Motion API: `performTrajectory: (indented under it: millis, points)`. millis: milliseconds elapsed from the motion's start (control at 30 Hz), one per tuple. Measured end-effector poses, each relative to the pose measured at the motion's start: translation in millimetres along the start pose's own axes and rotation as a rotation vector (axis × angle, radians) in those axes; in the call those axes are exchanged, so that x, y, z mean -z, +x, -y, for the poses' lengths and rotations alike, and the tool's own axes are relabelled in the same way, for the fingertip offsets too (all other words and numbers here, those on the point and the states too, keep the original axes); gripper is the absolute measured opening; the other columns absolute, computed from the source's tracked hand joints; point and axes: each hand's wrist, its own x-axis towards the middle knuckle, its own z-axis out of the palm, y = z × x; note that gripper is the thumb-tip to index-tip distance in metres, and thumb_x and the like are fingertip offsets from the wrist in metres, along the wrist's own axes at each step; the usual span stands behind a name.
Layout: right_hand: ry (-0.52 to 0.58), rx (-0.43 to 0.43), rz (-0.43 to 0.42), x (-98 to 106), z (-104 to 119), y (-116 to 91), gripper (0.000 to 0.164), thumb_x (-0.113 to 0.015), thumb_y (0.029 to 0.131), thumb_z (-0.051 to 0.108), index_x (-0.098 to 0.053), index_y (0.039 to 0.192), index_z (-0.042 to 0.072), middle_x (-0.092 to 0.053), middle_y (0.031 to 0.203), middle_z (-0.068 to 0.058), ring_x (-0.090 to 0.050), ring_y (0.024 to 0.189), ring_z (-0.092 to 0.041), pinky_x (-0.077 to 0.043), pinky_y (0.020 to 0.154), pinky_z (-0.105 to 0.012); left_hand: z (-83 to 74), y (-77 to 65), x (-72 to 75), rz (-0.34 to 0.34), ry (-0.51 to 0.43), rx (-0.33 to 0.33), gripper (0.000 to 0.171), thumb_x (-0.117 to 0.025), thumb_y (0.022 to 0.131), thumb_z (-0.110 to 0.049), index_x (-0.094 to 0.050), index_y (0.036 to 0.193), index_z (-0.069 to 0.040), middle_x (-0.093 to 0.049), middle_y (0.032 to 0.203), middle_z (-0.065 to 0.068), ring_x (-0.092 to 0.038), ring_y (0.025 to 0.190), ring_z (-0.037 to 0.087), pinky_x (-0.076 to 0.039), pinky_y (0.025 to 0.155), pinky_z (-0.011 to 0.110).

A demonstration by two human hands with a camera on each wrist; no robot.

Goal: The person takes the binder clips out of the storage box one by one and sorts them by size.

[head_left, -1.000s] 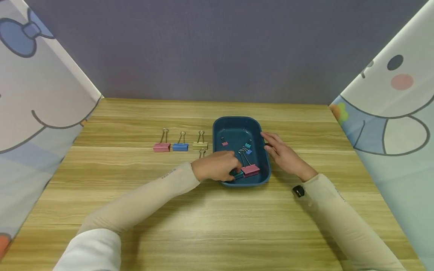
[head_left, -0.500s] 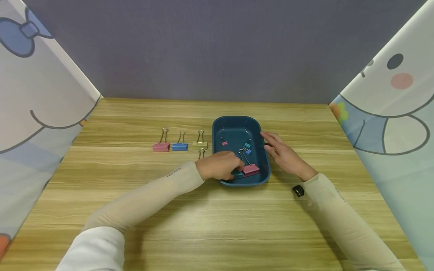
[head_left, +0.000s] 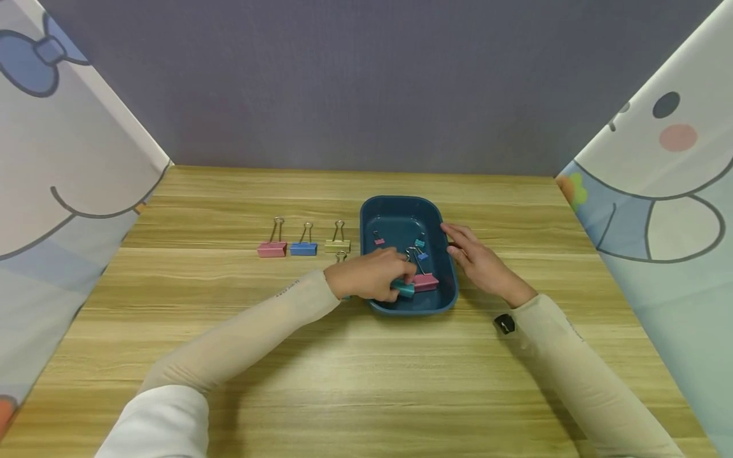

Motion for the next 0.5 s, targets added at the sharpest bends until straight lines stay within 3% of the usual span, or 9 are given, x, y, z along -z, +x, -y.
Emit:
performTrajectory:
  millis: [300,500]
  points:
    - [-0.006,-0.017,0.003,0.6,-0.1,-1.1,0.048,-0.038,0.103,0.016,-0.027,0.149,0.007,-0.029,0.147,-0.013,-0.050,0.118,-0.032,-0.039,0.096,-0.050,0.9,-5.3,12.6,-0.057,-0.004,-0.025,0.016,-0.066,0.085,-0.012,-0.059,0.098,-0.018,-0.054,0.096,-0.007,-0.046,0.087,0.012,-0.038,0.081,0.030]
    - [-0.016,-0.012,-0.005,0.9,-0.7,-1.1,0.048,-0.040,0.102,0.013,-0.027,0.148,0.005,-0.030,0.145,-0.014,-0.050,0.117,-0.032,-0.038,0.096,-0.051,1.4,-7.6,18.3,-0.085,0.004,-0.033,0.017,-0.064,0.085,-0.011,-0.058,0.098,-0.018,-0.051,0.095,-0.006,-0.046,0.083,0.012,-0.040,0.075,0.026]
